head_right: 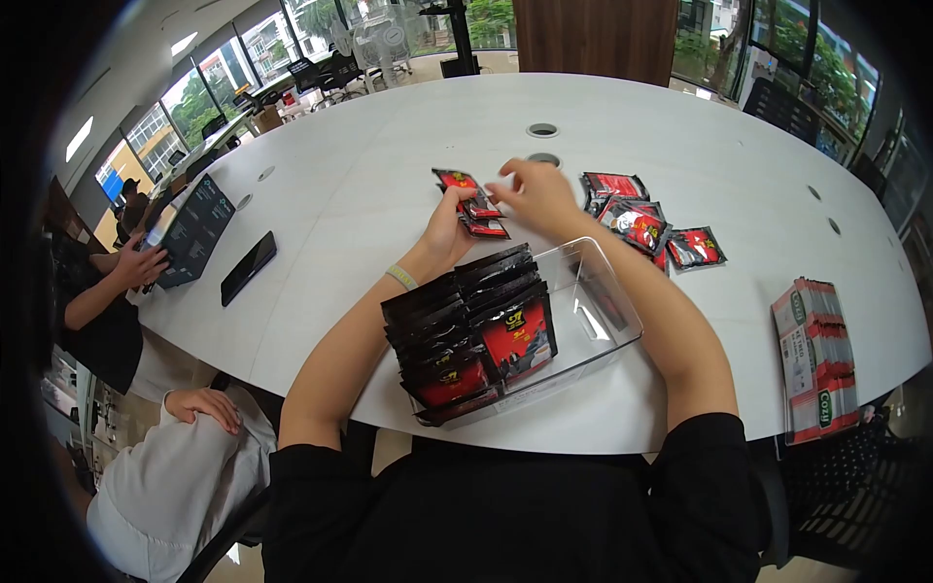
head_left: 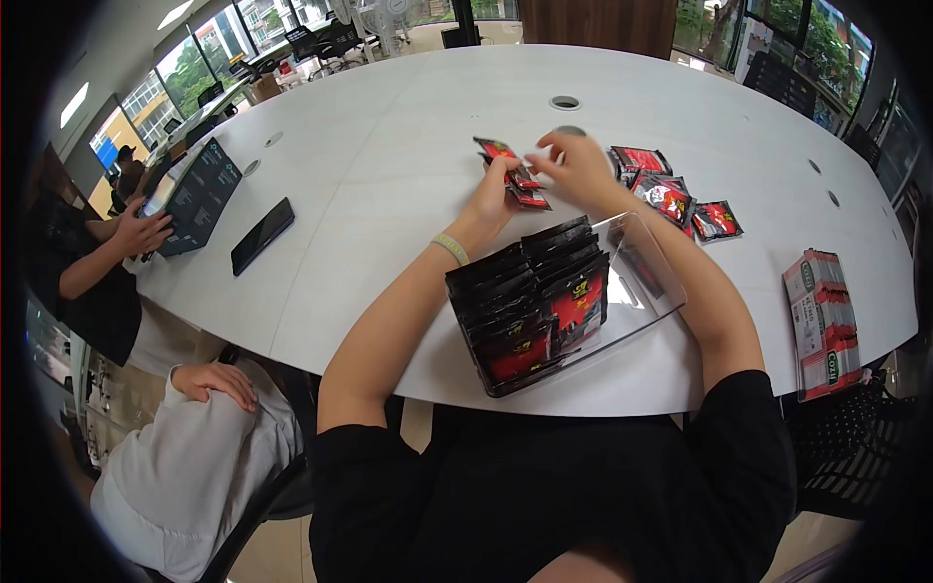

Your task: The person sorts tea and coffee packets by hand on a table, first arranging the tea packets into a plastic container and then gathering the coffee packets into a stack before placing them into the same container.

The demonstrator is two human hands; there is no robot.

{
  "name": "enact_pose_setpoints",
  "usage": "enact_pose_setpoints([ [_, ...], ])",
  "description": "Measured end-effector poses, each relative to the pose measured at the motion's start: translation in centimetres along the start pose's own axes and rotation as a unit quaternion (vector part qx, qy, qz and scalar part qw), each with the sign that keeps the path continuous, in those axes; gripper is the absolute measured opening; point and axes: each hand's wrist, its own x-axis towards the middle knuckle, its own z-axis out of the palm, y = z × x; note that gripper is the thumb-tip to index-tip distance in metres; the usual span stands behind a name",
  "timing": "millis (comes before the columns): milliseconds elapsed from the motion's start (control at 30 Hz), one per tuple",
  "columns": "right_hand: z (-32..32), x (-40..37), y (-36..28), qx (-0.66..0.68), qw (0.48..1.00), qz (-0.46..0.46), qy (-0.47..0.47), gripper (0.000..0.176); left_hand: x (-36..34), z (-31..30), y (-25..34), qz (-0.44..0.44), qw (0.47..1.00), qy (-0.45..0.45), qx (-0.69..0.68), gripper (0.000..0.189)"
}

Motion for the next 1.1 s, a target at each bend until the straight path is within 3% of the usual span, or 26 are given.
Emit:
enact_pose_setpoints([
  [67,-1.5,0.7,0.4,-0.191,0.980,0.033,0.039,0.036,-0.8,0.9,0.2,0.012,0.999,0.048,-0.001,0.034],
  [100,-2.2,0.8,1.0,-0.189,0.981,0.030,0.036,0.036,-1.1,1.5,0.5,0.025,0.996,0.090,-0.001,0.037],
  [167,-3.9,0.8,2.5,-0.344,0.935,0.014,0.090,0.039,-1.1,1.4,0.8,0.030,0.994,0.097,-0.028,0.028],
  [200,-4.6,0.8,3.0,-0.344,0.935,0.012,0.088,0.039,-0.9,1.1,0.8,0.036,0.994,0.097,-0.023,0.028],
  [267,-6.2,0.6,3.5,-0.419,0.902,0.102,0.014,0.036,-0.9,1.0,0.7,0.040,0.994,0.097,-0.020,0.028],
  [367,-6.9,0.1,4.8,-0.438,0.891,0.106,-0.061,0.027,-0.8,1.0,0.8,0.061,0.993,0.105,0.006,0.031],
  [467,-6.8,0.3,4.9,-0.447,0.885,0.104,-0.085,0.018,-0.7,0.4,0.5,0.029,0.997,0.074,-0.007,0.036],
  [600,-7.0,1.0,4.0,-0.455,0.882,0.097,-0.072,0.024,-0.5,0.7,-0.1,0.025,0.997,0.077,0.012,0.036],
  [700,-6.7,1.3,2.5,-0.335,0.938,0.051,0.075,0.038,-0.2,0.1,-0.4,0.036,0.995,0.085,-0.028,0.042],
  [733,-6.6,1.8,2.9,-0.276,0.957,0.016,0.090,0.038,-0.6,0.5,-0.2,0.050,0.994,0.089,-0.034,0.046],
  [800,-6.6,2.0,0.2,-0.001,0.994,0.087,0.069,0.046,-0.6,0.8,-0.3,0.071,0.992,0.092,-0.052,0.057],
  [833,-6.2,2.3,-0.3,0.008,0.995,0.076,0.061,0.046,-0.4,0.6,-0.4,0.077,0.991,0.089,-0.066,0.063],
  [900,-5.8,2.4,-0.2,0.259,0.960,0.102,0.036,0.045,-0.8,1.1,-0.1,0.089,0.990,0.100,-0.046,0.063],
  [933,-5.6,2.4,-1.1,0.319,0.940,0.118,0.015,0.044,-0.8,1.1,-0.1,0.092,0.991,0.098,-0.028,0.064],
  [967,-5.1,2.2,-1.4,0.322,0.940,0.116,0.011,0.044,-0.9,1.1,-0.2,0.095,0.990,0.103,-0.027,0.064],
  [1033,-4.1,2.0,-1.7,0.441,0.879,0.177,-0.041,0.044,-0.7,1.3,0.0,0.096,0.989,0.116,0.014,0.064],
  [1100,-3.3,1.7,-0.5,0.467,0.851,0.190,-0.148,0.040,-0.8,1.2,0.1,0.103,0.988,0.114,0.024,0.061],
])
